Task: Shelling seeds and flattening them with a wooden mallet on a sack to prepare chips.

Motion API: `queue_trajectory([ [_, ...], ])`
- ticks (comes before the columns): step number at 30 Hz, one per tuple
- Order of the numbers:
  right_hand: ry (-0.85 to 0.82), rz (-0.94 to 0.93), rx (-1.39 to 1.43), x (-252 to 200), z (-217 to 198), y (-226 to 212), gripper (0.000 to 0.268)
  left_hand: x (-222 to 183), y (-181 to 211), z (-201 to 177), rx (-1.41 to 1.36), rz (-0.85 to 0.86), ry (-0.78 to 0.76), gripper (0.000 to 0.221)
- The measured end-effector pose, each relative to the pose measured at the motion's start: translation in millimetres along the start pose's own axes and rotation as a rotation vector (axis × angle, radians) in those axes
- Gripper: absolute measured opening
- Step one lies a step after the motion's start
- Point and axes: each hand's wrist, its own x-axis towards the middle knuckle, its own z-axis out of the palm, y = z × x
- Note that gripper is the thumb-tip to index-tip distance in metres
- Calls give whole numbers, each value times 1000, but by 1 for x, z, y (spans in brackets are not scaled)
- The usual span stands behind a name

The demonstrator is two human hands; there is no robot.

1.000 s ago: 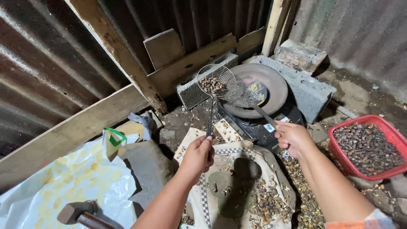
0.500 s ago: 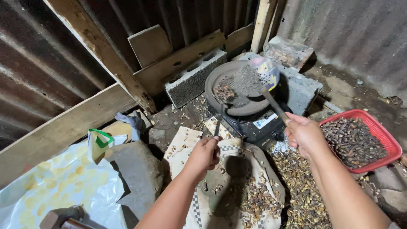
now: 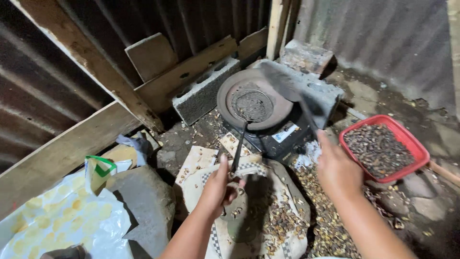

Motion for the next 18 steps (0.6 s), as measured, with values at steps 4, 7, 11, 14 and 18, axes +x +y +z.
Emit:
queue_trajectory([
  [4, 115, 231, 59, -94, -8, 86, 60, -30, -61, -16, 295, -5, 155, 61],
  [7, 78, 463, -134, -156, 9, 156, 51, -51, -107, -30, 1005, 247, 256, 51],
  [11, -128, 768, -107, -147, 2, 152, 48, -54, -119, -23, 1110, 477, 276, 54],
  [14, -157, 856, 66, -151, 21, 165, 54, -45, -122, -25, 1067, 604, 268, 64],
  [18, -85, 879, 176, -164, 62, 216, 50, -17, -128, -24, 966, 718, 353, 60],
])
